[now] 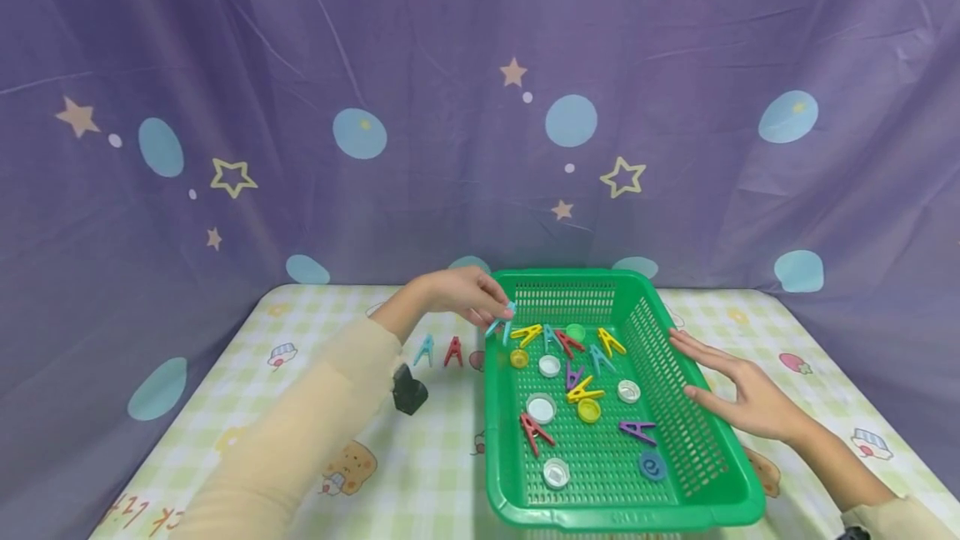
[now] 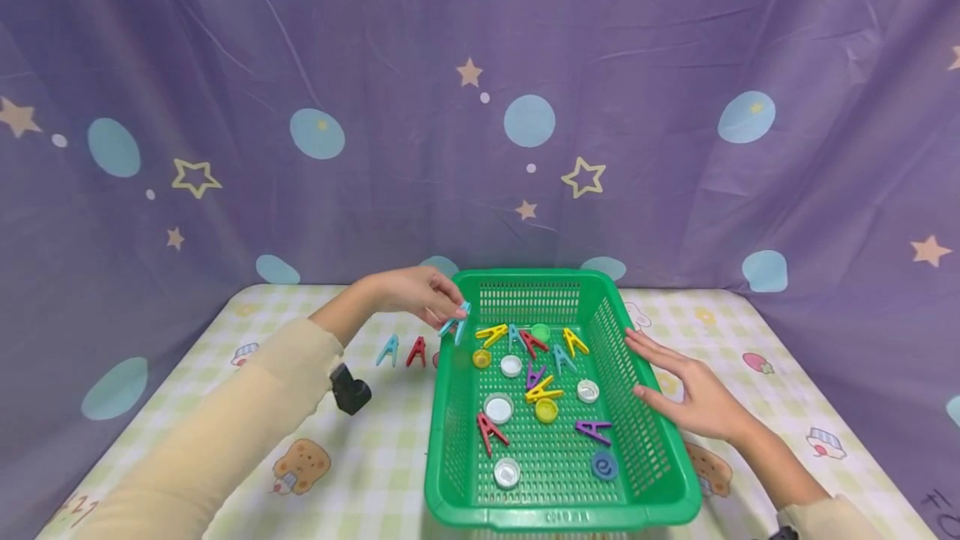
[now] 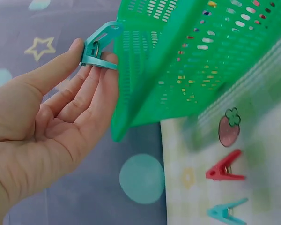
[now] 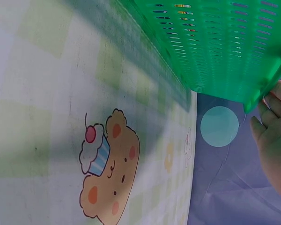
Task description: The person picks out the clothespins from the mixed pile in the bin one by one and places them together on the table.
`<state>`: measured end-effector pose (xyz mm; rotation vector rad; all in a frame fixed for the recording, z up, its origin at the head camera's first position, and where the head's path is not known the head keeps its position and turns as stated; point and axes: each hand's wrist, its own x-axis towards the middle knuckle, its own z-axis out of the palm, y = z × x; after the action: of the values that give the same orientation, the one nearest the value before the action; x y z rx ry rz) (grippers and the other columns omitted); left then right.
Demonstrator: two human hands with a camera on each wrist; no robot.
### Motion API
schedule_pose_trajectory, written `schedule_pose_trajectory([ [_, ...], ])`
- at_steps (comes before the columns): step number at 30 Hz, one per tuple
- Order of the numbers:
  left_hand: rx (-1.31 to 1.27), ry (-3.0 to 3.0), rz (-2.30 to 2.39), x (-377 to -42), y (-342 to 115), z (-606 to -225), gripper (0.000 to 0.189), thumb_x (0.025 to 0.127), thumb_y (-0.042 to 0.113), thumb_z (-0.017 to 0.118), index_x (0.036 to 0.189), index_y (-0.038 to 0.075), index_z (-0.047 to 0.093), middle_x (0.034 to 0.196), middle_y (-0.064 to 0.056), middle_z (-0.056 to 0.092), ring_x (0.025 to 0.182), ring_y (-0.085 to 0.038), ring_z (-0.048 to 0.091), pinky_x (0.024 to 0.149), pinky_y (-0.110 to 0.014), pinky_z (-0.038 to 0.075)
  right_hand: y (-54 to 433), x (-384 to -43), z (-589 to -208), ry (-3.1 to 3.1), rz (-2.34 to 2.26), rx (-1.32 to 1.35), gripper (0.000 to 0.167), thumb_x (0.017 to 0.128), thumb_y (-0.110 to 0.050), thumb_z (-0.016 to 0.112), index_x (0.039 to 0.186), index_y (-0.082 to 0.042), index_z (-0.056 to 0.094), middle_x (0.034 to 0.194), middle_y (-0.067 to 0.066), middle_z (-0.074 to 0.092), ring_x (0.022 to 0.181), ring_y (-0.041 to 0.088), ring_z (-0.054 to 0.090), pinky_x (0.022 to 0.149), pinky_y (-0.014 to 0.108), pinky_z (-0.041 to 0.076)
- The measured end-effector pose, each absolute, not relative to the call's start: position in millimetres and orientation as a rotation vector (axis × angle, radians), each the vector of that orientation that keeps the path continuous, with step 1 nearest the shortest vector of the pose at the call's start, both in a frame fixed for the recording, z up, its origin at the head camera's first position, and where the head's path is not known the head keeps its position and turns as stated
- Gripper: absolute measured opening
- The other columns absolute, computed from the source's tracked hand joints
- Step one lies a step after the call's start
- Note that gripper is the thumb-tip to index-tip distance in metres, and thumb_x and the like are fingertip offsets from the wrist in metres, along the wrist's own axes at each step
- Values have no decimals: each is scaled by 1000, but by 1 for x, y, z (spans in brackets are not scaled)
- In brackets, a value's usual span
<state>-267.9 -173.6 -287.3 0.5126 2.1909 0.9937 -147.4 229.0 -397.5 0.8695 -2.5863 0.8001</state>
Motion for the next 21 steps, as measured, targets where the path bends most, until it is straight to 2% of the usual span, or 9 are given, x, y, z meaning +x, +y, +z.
schedule_pose_trajectory([
  [4, 477, 2172, 1072, -267, -190, -293, 35, 91, 19, 66, 121, 2, 62, 117, -10, 67, 98, -15, 65, 95, -35, 56, 229, -148, -398, -2586, 805, 885, 65, 84, -6, 69, 144, -8, 43, 152, 14, 41, 140, -11, 28, 101, -5, 19],
  [12, 389, 2191, 1177, -264, -225, -306, 45, 93, 19, 64, 132, -1, 54, 130, -17, 60, 106, -19, 65, 100, -38, 53, 229, -148, -398, -2583, 806, 882, 65, 84, -6, 69, 144, -8, 44, 152, 14, 42, 140, -11, 27, 102, -5, 19],
  [16, 367, 2193, 1218, -263, -243, -314, 44, 93, 20, 63, 131, -2, 54, 127, -16, 62, 109, -21, 65, 102, -39, 51, 229, -148, -398, -2578, 805, 884, 65, 84, -5, 70, 144, -8, 44, 152, 12, 42, 140, -11, 28, 102, -5, 19],
  [21, 344, 2188, 1267, -263, -264, -329, 44, 94, 18, 62, 130, -5, 53, 116, -12, 67, 105, -18, 66, 103, -39, 51, 228, -147, -397, -2574, 802, 901, 66, 83, -5, 70, 144, -8, 44, 152, 10, 41, 140, -11, 28, 102, -4, 19],
])
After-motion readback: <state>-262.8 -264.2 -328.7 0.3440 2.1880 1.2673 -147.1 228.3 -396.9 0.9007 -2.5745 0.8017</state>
